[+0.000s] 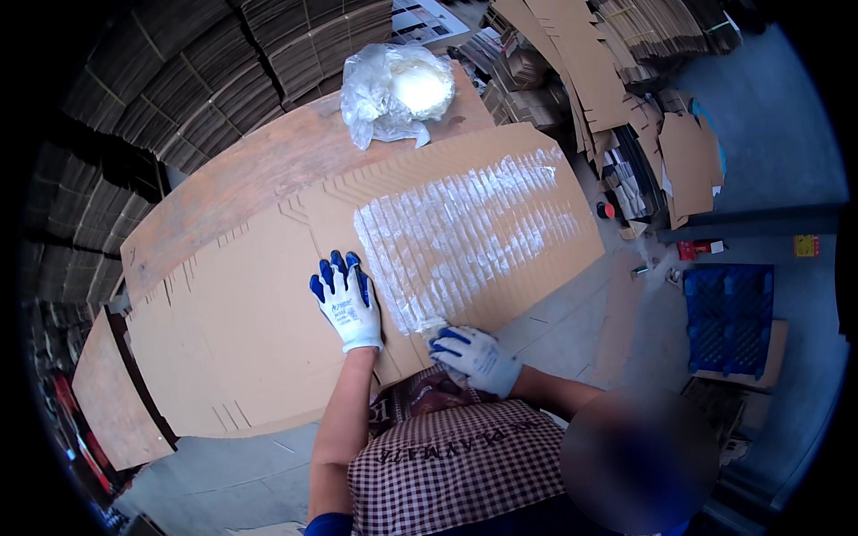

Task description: The person applies white adhesive to a flat cardboard sheet using a cloth, then places a printed cardboard panel onto the adhesive and presses it down. The person repeats this process with additional printed panels, aligning and smoothing each one.

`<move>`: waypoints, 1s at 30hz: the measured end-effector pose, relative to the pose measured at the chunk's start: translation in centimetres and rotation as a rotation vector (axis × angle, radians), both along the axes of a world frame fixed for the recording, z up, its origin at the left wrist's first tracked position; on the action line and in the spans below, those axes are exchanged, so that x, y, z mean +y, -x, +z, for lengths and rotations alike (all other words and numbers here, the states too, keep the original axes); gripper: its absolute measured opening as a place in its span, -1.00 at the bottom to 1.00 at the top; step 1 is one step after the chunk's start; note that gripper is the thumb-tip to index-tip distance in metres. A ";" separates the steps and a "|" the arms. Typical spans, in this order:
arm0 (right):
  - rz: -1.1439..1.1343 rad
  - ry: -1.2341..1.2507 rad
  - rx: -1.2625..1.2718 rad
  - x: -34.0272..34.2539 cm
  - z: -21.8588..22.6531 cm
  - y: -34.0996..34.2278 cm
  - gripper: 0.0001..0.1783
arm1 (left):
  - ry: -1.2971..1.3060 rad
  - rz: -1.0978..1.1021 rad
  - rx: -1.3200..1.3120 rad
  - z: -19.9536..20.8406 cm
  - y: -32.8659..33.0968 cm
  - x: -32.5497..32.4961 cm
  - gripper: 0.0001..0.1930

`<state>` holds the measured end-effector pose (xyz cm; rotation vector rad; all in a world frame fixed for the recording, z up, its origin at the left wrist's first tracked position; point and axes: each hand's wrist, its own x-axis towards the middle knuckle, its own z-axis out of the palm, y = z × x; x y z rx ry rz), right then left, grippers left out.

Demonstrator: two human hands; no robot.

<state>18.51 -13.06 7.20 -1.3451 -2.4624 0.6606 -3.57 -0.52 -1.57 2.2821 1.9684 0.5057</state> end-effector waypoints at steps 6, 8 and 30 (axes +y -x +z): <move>-0.348 0.097 -0.105 1.1 -1.8 -1.6 -0.48 | -0.015 0.005 -0.012 0.0 0.4 -0.3 -0.54; -0.215 0.028 -0.092 0.8 -0.3 -0.6 -0.48 | -0.012 0.004 -0.012 0.0 0.3 -0.2 -0.54; -0.688 -0.030 0.000 5.6 -5.1 -5.8 -0.66 | -0.027 -0.018 -0.020 0.2 0.0 -0.1 -0.57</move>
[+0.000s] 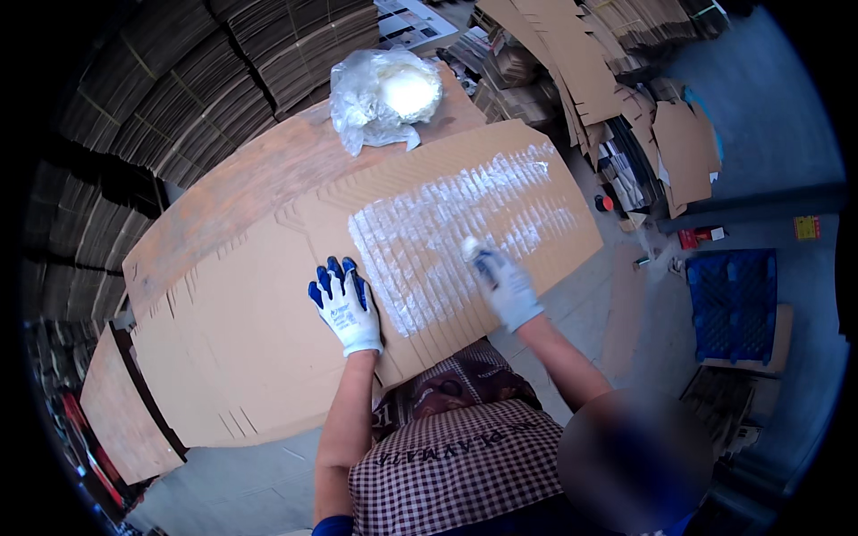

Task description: The person applies white adhesive to a flat cardboard sheet using a cloth, then places a printed cardboard panel onto the adhesive and presses it down. The person repeats this process with additional printed panels, aligning and smoothing each one.

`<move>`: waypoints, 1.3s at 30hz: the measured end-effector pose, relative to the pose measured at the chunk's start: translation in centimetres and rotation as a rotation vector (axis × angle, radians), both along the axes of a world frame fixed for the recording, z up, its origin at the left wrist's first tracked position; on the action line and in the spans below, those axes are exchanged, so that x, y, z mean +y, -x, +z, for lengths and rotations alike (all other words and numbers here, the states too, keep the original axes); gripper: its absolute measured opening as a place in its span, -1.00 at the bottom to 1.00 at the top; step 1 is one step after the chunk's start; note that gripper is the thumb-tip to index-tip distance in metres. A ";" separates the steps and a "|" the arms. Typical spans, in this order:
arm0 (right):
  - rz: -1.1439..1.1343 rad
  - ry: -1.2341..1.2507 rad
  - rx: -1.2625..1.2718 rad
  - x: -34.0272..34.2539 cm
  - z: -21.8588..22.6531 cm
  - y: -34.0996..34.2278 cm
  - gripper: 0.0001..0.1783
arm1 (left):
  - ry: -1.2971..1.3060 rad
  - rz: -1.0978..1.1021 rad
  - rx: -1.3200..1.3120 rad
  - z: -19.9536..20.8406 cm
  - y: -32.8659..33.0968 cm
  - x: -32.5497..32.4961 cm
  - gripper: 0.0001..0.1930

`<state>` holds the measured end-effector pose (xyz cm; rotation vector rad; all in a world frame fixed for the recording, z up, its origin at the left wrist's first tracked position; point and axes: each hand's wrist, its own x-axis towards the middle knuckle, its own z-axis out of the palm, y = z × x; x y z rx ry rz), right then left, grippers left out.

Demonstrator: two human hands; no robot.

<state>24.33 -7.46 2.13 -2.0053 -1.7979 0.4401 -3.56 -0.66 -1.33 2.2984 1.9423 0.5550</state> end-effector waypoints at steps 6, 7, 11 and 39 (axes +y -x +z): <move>-0.320 0.011 0.437 -1.4 4.5 -0.9 -0.51 | -0.003 0.022 -0.025 0.5 0.0 0.0 -0.57; -0.295 0.025 0.517 -2.1 4.6 0.7 -0.51 | -0.005 0.017 -0.033 0.4 -0.2 0.0 -0.57; -0.160 0.066 0.514 -2.4 2.3 4.8 -0.51 | -0.003 0.005 -0.028 0.3 -0.5 0.2 -0.57; -0.152 0.049 0.283 -0.9 1.3 1.7 -0.53 | 0.008 0.019 -0.005 0.2 -0.1 -0.1 -0.56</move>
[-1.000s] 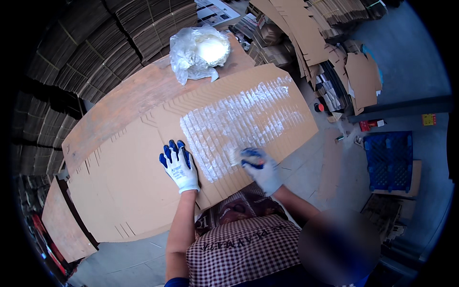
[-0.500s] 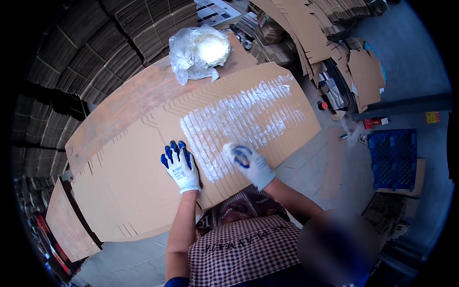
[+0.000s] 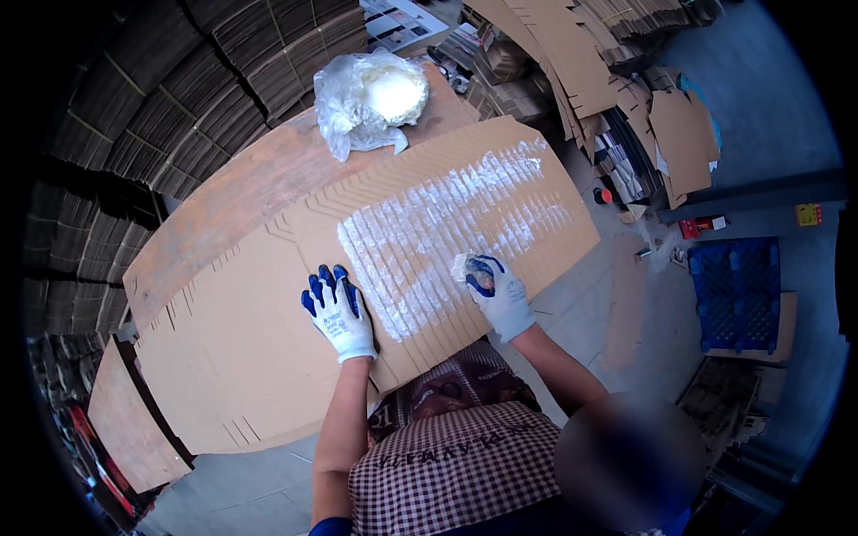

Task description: The person applies white adhesive to a flat cardboard sheet using a cloth, then places a printed cardboard panel onto the adhesive and presses it down. The person repeats this process with additional printed panels, aligning and smoothing each one.

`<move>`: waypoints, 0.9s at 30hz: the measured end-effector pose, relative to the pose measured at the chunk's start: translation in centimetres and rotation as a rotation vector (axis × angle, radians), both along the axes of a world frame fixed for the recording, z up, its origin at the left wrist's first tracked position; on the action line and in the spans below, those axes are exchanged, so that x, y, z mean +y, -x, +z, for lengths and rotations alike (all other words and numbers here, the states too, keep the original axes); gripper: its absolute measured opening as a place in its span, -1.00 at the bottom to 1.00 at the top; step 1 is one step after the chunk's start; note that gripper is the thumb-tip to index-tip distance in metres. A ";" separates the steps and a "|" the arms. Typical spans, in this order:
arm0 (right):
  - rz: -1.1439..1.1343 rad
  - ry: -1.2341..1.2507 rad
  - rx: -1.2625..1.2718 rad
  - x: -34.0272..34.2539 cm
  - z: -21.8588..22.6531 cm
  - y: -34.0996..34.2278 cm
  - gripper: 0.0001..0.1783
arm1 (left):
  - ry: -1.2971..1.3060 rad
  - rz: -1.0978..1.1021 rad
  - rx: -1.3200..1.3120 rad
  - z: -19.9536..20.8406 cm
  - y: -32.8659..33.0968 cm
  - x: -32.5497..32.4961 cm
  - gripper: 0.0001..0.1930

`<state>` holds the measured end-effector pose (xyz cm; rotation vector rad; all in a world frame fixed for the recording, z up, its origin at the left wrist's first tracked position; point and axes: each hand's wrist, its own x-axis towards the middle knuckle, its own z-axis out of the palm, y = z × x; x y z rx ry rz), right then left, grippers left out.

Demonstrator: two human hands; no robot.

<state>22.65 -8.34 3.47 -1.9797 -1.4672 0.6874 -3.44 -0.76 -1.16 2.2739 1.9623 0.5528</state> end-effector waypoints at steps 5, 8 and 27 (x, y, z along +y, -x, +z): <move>0.203 -0.111 0.125 2.2 1.0 3.5 -0.53 | 0.010 -0.008 -0.018 -0.1 -0.2 0.1 -0.56; 0.178 -0.076 -0.022 3.7 -1.1 3.2 -0.54 | 0.003 -0.009 -0.007 0.0 -0.2 0.2 -0.57; -0.120 0.025 -0.059 -4.1 0.0 -1.6 -0.51 | 0.018 0.005 -0.017 0.0 -0.4 0.2 -0.57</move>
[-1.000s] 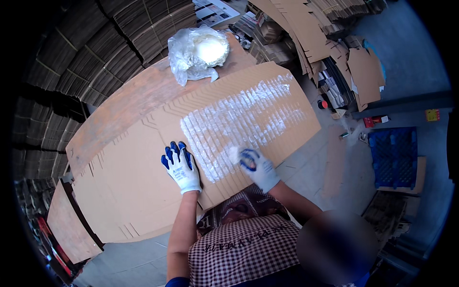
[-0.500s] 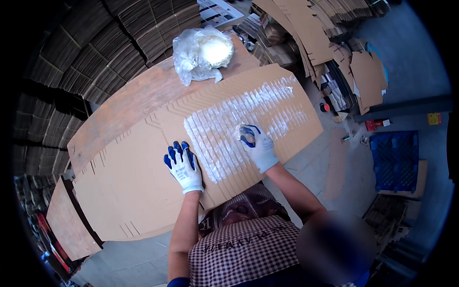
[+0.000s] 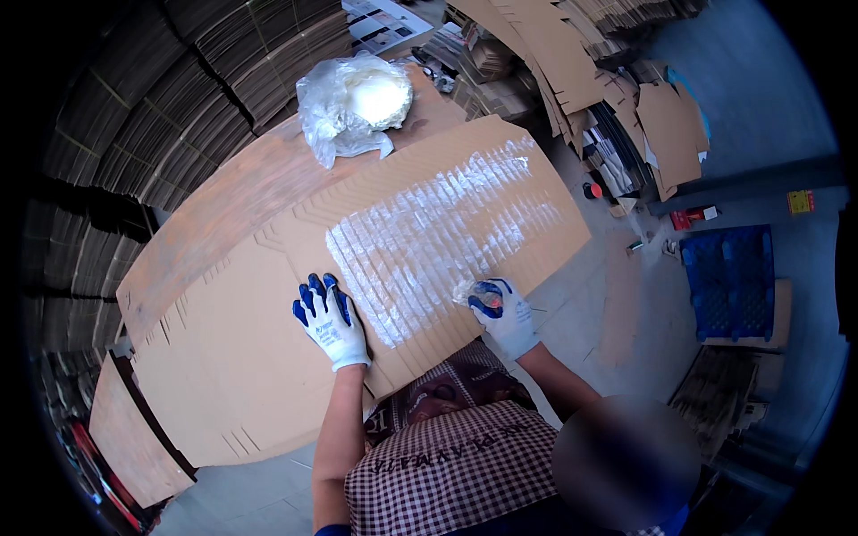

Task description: The person applies white adhesive to a flat cardboard sheet using a cloth, then places a printed cardboard panel onto the adhesive and presses it down. The person repeats this process with additional printed panels, aligning and smoothing each one.

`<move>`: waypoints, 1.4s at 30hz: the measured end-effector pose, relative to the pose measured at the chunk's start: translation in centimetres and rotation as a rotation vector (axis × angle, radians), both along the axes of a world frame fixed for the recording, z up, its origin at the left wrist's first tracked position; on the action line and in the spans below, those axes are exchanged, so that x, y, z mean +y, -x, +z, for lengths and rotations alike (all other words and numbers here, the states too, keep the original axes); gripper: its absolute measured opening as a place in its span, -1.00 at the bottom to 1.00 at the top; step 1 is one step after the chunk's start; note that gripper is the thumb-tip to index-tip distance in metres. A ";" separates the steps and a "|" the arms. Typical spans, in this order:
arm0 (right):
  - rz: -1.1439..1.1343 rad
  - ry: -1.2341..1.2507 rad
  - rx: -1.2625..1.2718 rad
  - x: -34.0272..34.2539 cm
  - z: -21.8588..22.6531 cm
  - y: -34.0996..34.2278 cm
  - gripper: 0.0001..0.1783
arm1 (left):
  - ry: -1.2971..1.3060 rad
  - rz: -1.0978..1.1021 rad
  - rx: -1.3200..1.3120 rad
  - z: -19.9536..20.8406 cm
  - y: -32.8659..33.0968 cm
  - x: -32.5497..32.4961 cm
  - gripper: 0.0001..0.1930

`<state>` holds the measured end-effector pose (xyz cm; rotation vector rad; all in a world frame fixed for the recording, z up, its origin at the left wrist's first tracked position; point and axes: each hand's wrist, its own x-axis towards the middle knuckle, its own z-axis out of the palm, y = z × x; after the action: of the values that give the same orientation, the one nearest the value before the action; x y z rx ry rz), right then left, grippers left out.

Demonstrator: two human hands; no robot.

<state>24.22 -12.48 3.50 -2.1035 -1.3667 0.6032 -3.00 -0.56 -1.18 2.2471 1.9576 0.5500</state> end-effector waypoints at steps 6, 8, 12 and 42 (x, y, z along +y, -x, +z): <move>-0.178 -0.038 -0.129 0.4 -0.6 -3.1 -0.57 | 0.004 0.000 0.013 -0.1 0.3 0.0 -0.58; -0.189 0.004 -0.078 0.2 1.3 -1.9 -0.58 | 0.001 -0.002 0.017 0.0 0.3 -0.1 -0.57; 0.034 -0.010 -0.093 -1.3 0.2 0.7 -0.54 | 0.005 -0.013 0.023 0.2 0.0 0.1 -0.57; -0.052 -0.069 -0.069 1.7 -0.6 0.3 -0.54 | 0.010 -0.016 0.016 0.1 0.2 -0.1 -0.56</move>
<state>23.91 -10.82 2.88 -2.1152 -1.3463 0.4602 -3.18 -0.71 -1.07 2.2657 1.9439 0.5212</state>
